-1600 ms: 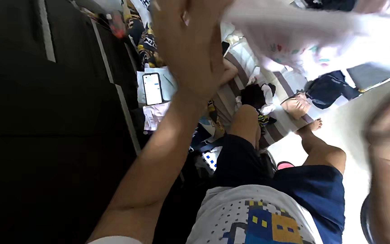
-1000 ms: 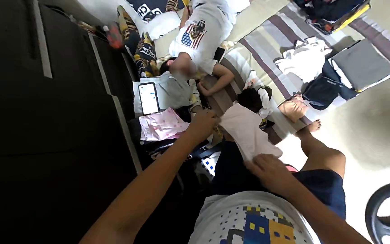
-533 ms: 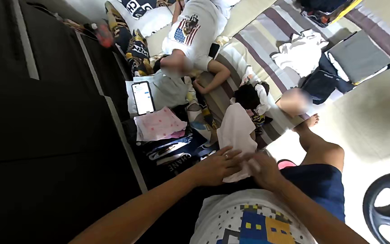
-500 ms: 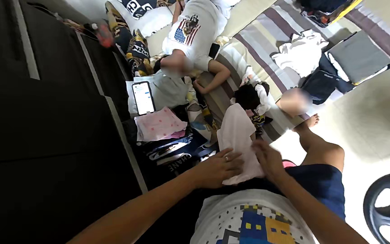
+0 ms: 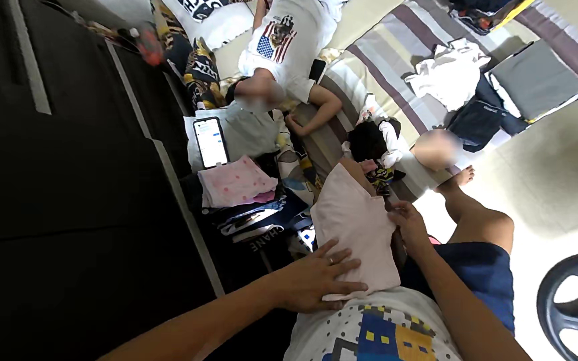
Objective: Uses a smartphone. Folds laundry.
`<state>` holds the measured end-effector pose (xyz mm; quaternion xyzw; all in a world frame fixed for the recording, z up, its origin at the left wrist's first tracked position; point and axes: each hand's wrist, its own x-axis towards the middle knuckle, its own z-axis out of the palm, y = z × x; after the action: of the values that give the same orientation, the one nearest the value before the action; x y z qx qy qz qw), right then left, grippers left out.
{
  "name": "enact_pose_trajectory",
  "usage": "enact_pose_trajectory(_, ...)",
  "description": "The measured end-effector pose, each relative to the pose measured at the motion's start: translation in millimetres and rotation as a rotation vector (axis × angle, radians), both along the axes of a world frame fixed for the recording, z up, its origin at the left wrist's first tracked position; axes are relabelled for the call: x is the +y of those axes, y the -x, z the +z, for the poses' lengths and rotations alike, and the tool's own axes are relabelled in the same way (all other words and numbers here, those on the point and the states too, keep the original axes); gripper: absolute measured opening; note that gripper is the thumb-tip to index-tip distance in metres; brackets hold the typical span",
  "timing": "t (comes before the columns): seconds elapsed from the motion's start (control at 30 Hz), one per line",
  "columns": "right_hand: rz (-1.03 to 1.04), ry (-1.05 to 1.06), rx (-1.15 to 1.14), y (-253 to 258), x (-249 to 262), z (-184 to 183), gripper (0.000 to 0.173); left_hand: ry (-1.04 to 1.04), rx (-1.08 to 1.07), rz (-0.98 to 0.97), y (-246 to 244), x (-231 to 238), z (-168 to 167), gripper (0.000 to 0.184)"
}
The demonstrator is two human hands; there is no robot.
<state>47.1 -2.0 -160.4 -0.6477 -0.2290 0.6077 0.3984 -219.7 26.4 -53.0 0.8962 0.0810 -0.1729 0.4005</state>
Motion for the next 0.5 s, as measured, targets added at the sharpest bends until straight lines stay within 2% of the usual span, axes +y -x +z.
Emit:
enact_pose_trajectory(0.1,0.405,0.021,-0.463,-9.6,-8.9,10.5,0.031,0.083,0.002,0.006,-3.5,0.2,-0.5,0.049)
enact_pose_trajectory(0.13,0.475,-0.015,-0.583,-8.9,-9.2,20.1,0.032,0.104,-0.005,0.022,-4.9,0.2,-0.7,0.049)
enact_pose_trajectory(0.2,0.449,-0.275,-0.684,-3.1,-9.2,36.1,0.03,0.143,-0.008,0.055,-9.3,0.3,2.6,0.048)
enact_pose_trajectory(0.27,0.486,-0.508,-0.549,6.2,-1.8,49.1,0.031,0.197,-0.006,0.097,-13.5,2.6,9.1,0.05)
enact_pose_trajectory(0.3,0.573,-0.528,-0.439,10.2,5.8,55.7,0.036,0.259,0.012,0.14,-16.8,8.2,15.6,0.05)
enact_pose_trajectory(0.37,0.75,-0.359,-0.205,15.2,27.2,67.4,0.044,0.415,0.084,0.336,-22.8,26.2,35.5,0.049)
enact_pose_trajectory(0.4,0.752,-0.221,-0.091,16.1,37.9,68.0,0.046,0.479,0.126,0.518,-25.1,35.9,47.1,0.048)
enact_pose_trajectory(0.43,0.665,-0.118,0.011,15.6,45.3,62.8,0.047,0.547,0.157,0.746,-26.8,45.4,55.4,0.048)
enact_pose_trajectory(0.5,0.403,-0.006,0.256,6.7,53.4,41.5,0.047,0.762,0.115,1.186,-23.0,65.8,42.0,0.048)
